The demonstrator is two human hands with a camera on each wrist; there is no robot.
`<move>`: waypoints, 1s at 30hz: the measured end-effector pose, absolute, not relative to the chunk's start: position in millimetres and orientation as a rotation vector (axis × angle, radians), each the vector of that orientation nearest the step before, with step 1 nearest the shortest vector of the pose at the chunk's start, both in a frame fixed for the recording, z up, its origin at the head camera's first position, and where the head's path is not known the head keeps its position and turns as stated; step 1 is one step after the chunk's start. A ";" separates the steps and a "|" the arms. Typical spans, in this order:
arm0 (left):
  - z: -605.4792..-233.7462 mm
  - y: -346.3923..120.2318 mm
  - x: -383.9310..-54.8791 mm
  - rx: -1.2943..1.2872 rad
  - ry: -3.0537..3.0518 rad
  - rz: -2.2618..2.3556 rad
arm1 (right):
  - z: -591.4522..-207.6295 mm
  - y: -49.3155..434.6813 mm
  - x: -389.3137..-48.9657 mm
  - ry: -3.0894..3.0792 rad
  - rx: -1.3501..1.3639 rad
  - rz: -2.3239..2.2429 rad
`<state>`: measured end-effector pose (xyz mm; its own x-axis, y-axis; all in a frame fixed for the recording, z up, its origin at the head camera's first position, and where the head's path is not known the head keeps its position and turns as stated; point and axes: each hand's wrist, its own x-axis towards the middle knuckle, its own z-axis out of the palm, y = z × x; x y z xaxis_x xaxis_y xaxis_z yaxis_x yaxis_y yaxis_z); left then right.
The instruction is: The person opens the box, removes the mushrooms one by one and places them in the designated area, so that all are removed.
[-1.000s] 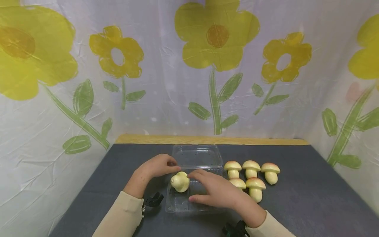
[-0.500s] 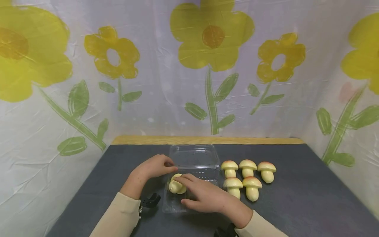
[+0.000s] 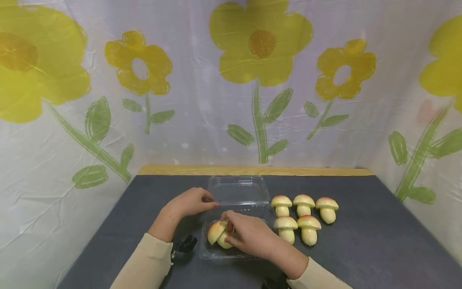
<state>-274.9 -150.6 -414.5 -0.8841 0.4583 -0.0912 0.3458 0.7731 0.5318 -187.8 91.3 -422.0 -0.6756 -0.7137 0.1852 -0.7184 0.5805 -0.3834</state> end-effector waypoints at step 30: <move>-413.7 -150.2 -274.0 0.627 2.754 0.753 | -401.8 111.6 -190.1 -2.903 1.039 0.557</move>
<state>-274.0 -150.2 -413.7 -0.8854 0.4551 -0.0946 0.3437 0.7779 0.5261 -190.1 111.6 -401.8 -0.7801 -0.6130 0.1252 -0.6158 0.7170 -0.3265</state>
